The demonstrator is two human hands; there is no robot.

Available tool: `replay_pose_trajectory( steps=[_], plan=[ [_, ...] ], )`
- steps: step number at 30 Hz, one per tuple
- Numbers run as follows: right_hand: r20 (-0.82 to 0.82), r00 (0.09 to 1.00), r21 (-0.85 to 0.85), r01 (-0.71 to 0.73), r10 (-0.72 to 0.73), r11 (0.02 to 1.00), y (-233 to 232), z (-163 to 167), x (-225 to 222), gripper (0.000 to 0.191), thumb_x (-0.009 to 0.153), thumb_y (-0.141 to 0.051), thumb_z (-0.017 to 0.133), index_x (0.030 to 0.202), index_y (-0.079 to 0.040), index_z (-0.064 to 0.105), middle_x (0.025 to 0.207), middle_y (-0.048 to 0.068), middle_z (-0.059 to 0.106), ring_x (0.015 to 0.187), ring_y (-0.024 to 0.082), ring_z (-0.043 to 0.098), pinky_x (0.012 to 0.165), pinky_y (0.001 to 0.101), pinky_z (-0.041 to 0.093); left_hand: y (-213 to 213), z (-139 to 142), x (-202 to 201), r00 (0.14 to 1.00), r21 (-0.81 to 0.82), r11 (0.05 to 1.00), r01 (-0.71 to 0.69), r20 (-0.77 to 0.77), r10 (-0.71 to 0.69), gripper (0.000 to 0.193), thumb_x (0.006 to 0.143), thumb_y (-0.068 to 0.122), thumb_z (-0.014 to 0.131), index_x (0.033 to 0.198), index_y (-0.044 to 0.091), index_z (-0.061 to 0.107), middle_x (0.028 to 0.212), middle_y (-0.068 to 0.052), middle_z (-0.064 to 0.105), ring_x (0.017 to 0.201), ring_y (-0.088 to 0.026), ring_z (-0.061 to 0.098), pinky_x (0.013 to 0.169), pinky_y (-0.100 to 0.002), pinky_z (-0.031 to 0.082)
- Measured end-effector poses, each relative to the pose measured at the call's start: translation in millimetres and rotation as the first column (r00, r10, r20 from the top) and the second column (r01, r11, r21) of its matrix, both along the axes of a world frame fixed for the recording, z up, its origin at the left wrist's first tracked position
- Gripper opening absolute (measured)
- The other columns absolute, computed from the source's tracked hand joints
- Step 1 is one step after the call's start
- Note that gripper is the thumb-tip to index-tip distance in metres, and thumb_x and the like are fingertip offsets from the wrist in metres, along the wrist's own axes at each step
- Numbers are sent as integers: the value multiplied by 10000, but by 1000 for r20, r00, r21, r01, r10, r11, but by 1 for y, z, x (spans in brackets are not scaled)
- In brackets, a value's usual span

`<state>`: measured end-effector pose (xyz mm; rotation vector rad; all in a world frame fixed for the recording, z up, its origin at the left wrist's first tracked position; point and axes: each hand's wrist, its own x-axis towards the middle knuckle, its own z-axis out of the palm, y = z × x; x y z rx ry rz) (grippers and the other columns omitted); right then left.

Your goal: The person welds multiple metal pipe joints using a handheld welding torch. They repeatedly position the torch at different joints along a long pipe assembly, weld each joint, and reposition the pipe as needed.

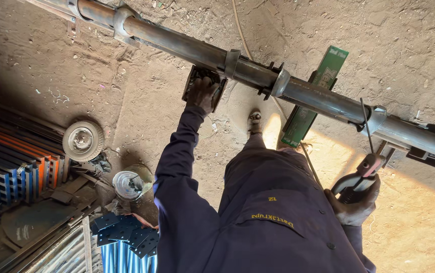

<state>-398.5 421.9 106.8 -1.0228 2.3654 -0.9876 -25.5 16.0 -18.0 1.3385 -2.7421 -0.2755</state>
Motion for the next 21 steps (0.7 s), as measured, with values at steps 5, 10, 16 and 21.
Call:
replay_pose_trajectory(
  steps=[5,10,16,21],
  plan=[
    [-23,1000,13,-22,22,1000,-8,5,2,1168,655,-240,946,1622,-24,327,1023,115,694,855,194,693,774,315,600,3,-6,-4,999,-334,942,39,-3,-43,606,805,142,722,1362,258,511,1376,-124,475,1243,-374,474,955,-491,442],
    [31,999,19,36,-36,999,-18,18,12,1190,652,-220,944,1650,-12,330,976,115,687,821,199,676,747,317,577,3,-11,-5,986,-175,983,46,168,-17,534,829,172,697,1333,209,521,1409,-106,473,1316,-358,452,1007,-507,438],
    [452,885,-328,47,113,944,-26,17,20,1000,702,74,808,1534,-10,259,901,76,584,811,171,600,801,307,524,-2,-21,-14,887,397,910,-118,-371,276,454,805,129,707,1240,178,588,1194,-19,583,1082,-216,560,842,-388,518],
    [358,933,-262,132,-31,956,-10,14,15,1174,642,-45,909,1595,36,228,1341,251,531,1233,360,582,1043,416,514,-4,-21,-18,965,124,992,-29,-256,61,331,800,143,716,1115,138,611,1058,-59,622,960,-251,609,788,-399,545]
  ],
)
